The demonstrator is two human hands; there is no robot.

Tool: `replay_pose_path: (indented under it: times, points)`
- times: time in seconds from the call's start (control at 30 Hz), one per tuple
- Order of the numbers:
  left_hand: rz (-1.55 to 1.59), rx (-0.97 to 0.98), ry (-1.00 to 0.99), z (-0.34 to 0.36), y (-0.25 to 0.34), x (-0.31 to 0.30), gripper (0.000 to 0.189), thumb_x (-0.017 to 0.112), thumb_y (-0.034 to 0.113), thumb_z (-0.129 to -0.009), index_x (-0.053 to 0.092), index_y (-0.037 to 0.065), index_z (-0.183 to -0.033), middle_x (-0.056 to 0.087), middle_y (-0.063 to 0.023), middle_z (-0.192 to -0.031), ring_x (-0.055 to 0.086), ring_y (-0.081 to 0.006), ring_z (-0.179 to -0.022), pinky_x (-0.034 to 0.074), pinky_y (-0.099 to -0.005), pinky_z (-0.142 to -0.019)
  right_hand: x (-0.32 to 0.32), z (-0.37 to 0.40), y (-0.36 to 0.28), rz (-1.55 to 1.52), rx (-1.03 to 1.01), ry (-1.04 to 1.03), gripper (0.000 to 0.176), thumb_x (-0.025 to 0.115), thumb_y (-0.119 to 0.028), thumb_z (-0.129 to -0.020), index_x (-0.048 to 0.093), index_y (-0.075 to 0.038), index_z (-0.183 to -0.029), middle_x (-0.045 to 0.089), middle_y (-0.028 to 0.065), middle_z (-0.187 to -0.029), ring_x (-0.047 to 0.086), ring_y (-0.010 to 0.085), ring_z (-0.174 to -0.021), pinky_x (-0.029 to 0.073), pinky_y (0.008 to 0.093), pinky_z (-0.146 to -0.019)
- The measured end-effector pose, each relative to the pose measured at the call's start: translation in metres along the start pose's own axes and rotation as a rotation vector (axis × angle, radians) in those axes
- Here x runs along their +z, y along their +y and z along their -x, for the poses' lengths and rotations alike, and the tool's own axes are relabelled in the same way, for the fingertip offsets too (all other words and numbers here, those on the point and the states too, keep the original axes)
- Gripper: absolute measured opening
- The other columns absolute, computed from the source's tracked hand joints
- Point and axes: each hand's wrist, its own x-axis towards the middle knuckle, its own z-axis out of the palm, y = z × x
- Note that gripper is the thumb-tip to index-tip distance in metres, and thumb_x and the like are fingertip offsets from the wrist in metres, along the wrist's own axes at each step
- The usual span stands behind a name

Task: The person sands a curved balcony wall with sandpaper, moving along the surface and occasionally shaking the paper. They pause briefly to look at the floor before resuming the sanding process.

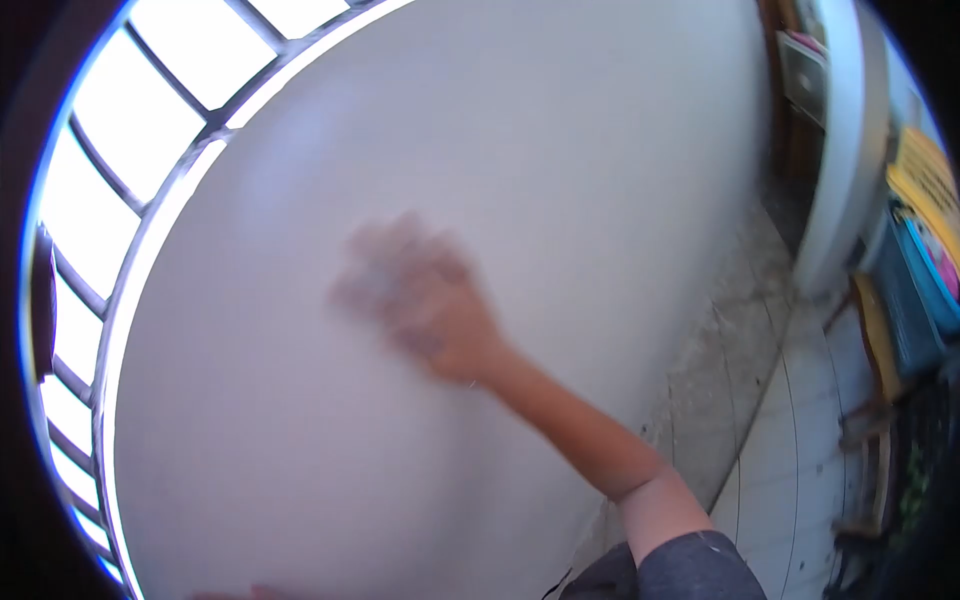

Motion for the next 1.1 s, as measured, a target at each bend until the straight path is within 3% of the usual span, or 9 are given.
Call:
replay_pose_path:
  times: [0.13, 0.23, 0.43, 0.57, 0.67, 0.8, 0.83, 0.93, 1.1]
  points:
    - [0.028, 0.095, -0.026, -0.033, 0.054, 0.001, 0.079, 0.03, 0.058, -0.099, 0.017, 0.005, -0.156, 0.018, -0.0174, -0.162, 0.015, -0.0364, -0.149, 0.013, -0.0502, -0.12, -0.003, -0.09, 0.027, 0.055, 0.301, 0.481, 0.052, 0.038, -0.041, -0.101, 0.039, -0.026, -0.151, 0.019, 0.0096, -0.163, 0.017, 0.0387, -0.148, 0.008, 0.0583, -0.116]
    - [0.151, 0.031, -0.15, -0.053, 0.113, 0.004, 0.085, 0.03, 0.058, -0.097, 0.013, -0.002, -0.155, 0.014, -0.0257, -0.16, 0.012, -0.0449, -0.148, 0.007, -0.0567, -0.118, 0.004, -0.128, -0.053, 0.109, 0.168, 0.327, 0.055, 0.045, -0.036, -0.098, 0.038, -0.026, -0.151, 0.021, 0.0109, -0.162, 0.016, 0.0381, -0.149, 0.009, 0.0561, -0.117]
    - [0.112, -0.089, -0.271, -0.05, 0.162, 0.005, 0.07, 0.029, 0.046, -0.101, 0.021, 0.001, -0.154, 0.018, -0.0232, -0.16, 0.016, -0.0431, -0.148, 0.012, -0.0553, -0.117, 0.024, -0.03, -0.069, 0.12, -0.744, -0.068, 0.06, 0.053, -0.027, -0.091, 0.04, -0.031, -0.149, 0.03, 0.0006, -0.16, 0.029, 0.0306, -0.145, 0.022, 0.054, -0.114]
    - [0.036, -0.123, -0.227, -0.022, 0.148, 0.003, 0.063, 0.026, 0.04, -0.103, 0.024, 0.004, -0.154, 0.02, -0.0211, -0.16, 0.015, -0.0416, -0.149, 0.012, -0.0535, -0.118, -0.003, -0.041, 0.087, 0.023, 0.009, 0.192, 0.042, 0.047, -0.021, -0.095, 0.059, -0.018, -0.136, 0.037, 0.0158, -0.154, 0.026, 0.0328, -0.147, 0.017, 0.0512, -0.115]
    - [0.009, -0.366, -0.145, -0.035, 0.187, 0.009, 0.063, 0.027, 0.038, -0.103, 0.022, 0.003, -0.155, 0.018, -0.022, -0.161, 0.012, -0.0432, -0.149, 0.011, -0.0539, -0.118, -0.022, -0.116, 0.074, 0.157, 0.545, 0.493, 0.056, 0.041, -0.025, -0.103, 0.027, -0.006, -0.154, 0.024, 0.0172, -0.16, 0.018, 0.0353, -0.149, 0.013, 0.0528, -0.117]
    - [0.062, -0.516, -0.113, -0.054, 0.259, 0.018, 0.067, 0.027, 0.039, -0.103, 0.017, -0.004, -0.154, 0.014, -0.0273, -0.159, 0.011, -0.0445, -0.148, 0.01, -0.0541, -0.119, 0.004, -0.132, -0.038, 0.045, 0.226, 0.301, 0.053, 0.045, -0.028, -0.099, 0.04, -0.004, -0.146, 0.024, 0.0162, -0.16, 0.014, 0.0362, -0.149, 0.011, 0.0537, -0.116]
    - [0.101, -0.492, -0.085, -0.056, 0.259, 0.016, 0.066, 0.028, 0.037, -0.103, 0.017, -0.005, -0.153, 0.015, -0.0277, -0.159, 0.012, -0.0446, -0.148, 0.011, -0.0541, -0.119, 0.003, -0.115, -0.067, 0.162, 0.092, -0.13, 0.053, 0.049, -0.025, -0.094, 0.043, -0.003, -0.142, 0.026, 0.0126, -0.16, 0.015, 0.0327, -0.15, 0.01, 0.053, -0.116]
    - [0.201, -0.456, -0.011, -0.05, 0.254, 0.012, 0.065, 0.031, 0.031, -0.102, 0.017, -0.007, -0.152, 0.018, -0.0284, -0.158, 0.013, -0.045, -0.147, 0.013, -0.0541, -0.119, 0.019, -0.055, -0.062, 0.04, -0.734, -0.044, 0.064, 0.052, -0.026, -0.09, 0.035, -0.027, -0.151, 0.032, 0.0042, -0.158, 0.023, 0.0284, -0.148, 0.008, 0.0516, -0.117]
    - [0.19, -0.457, 0.014, -0.048, 0.256, 0.015, 0.063, 0.032, 0.029, -0.101, 0.021, -0.009, -0.15, 0.022, -0.0279, -0.156, 0.016, -0.0454, -0.147, 0.015, -0.0543, -0.118, -0.018, -0.036, 0.109, 0.223, -0.352, 0.05, 0.051, 0.042, -0.034, -0.098, 0.045, -0.023, -0.148, 0.025, 0.0084, -0.161, 0.018, 0.036, -0.149, 0.008, 0.0531, -0.117]
